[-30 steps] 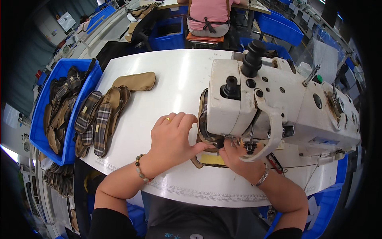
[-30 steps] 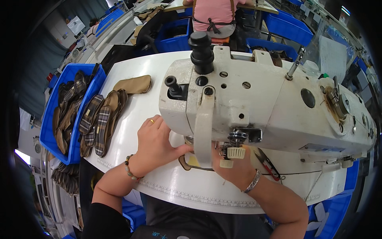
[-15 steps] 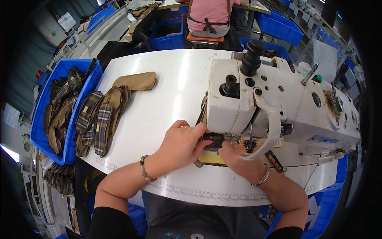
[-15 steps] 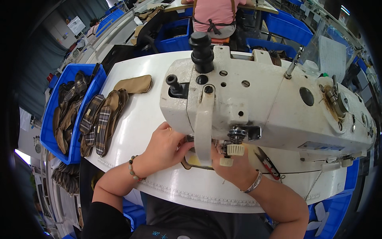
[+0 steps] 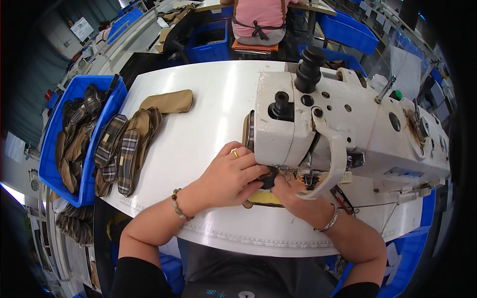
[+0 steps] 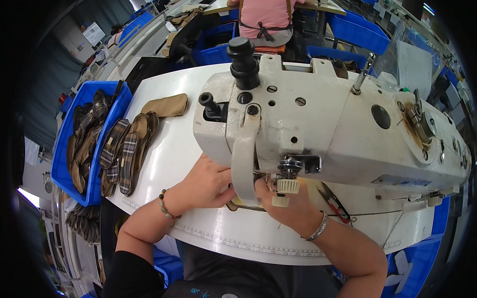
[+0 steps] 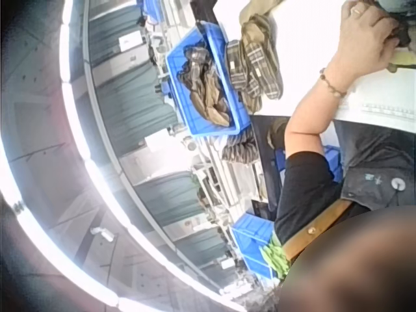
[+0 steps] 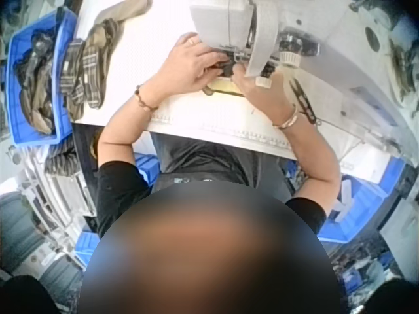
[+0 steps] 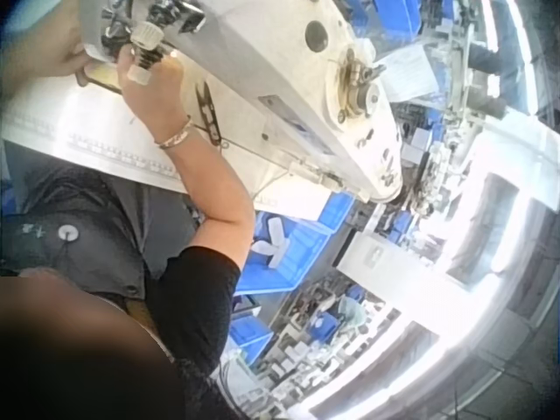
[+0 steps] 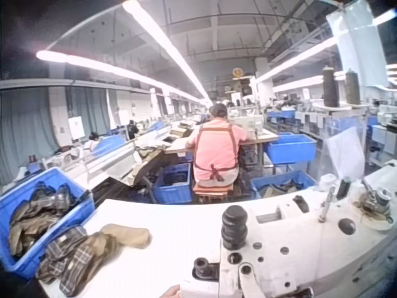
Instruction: Using an industrial sewing machine to stitch plaid fabric components onto shoe soles.
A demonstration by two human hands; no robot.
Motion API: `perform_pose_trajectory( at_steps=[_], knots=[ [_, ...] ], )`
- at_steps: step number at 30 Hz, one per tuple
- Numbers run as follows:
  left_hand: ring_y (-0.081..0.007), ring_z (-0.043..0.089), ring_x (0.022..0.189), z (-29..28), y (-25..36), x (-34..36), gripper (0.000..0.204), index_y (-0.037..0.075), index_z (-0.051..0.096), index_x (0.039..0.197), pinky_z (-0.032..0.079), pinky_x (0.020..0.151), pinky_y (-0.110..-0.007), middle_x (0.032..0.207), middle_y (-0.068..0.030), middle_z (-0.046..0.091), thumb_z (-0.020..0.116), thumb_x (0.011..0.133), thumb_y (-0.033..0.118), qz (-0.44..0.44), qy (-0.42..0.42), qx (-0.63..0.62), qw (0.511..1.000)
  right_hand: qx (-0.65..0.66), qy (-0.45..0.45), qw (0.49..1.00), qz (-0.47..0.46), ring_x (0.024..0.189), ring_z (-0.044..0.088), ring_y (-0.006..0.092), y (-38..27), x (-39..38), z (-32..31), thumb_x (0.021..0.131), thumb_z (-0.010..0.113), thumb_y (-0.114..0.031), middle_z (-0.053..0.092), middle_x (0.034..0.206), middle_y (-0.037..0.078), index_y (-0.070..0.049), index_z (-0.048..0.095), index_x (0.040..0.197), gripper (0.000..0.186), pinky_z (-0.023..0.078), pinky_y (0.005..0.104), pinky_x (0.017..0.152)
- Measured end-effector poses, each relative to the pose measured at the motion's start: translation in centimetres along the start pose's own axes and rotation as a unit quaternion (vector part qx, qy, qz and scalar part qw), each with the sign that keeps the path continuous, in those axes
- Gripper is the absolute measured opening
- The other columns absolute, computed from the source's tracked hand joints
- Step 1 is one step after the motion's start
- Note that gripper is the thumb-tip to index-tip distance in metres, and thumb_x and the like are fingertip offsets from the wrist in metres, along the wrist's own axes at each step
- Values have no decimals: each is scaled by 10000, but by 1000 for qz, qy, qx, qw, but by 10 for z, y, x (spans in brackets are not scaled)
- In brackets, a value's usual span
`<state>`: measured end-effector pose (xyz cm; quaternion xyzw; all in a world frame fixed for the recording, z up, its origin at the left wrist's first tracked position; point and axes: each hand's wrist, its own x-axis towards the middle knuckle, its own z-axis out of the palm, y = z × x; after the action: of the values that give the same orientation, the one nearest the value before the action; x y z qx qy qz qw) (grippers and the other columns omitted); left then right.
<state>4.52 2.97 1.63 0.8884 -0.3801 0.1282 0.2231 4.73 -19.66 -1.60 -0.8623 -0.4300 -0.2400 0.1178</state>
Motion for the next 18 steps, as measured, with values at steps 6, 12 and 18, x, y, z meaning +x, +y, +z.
perform_pose_trajectory(
  at_steps=[6, 12, 18],
  knots=[
    [-238, 583, 1032, 11, -8, -1, 293, 100, 716, 1061, 355, 995, -457, 1072, -42, 655, 756, 804, 234, -20, -13, -57, 998, 11, 20, 1000, -1, 600, 637, 127, 1, -2, 8, 745, 681, -110, 605, 645, -40, -83, 638, 825, 94, 475, 285, 486],
    [-227, 563, 1080, 19, -10, 1, 254, 150, 756, 1066, 314, 953, -404, 1102, -16, 667, 760, 837, 260, -116, -16, -163, 980, 23, 47, 999, -6, 605, 642, 138, 1, 0, 7, 770, 657, -85, 614, 660, -37, -82, 634, 823, 58, 487, 289, 497],
    [-217, 566, 1083, 19, -14, 2, 212, 154, 782, 1004, 308, 929, -394, 1065, -5, 689, 780, 817, 255, -131, -27, -191, 972, -19, -55, 998, -20, 583, 630, 162, -15, -2, -21, 784, 622, -83, 630, 726, 25, -34, 654, 852, 91, 485, 294, 467]
  ],
)
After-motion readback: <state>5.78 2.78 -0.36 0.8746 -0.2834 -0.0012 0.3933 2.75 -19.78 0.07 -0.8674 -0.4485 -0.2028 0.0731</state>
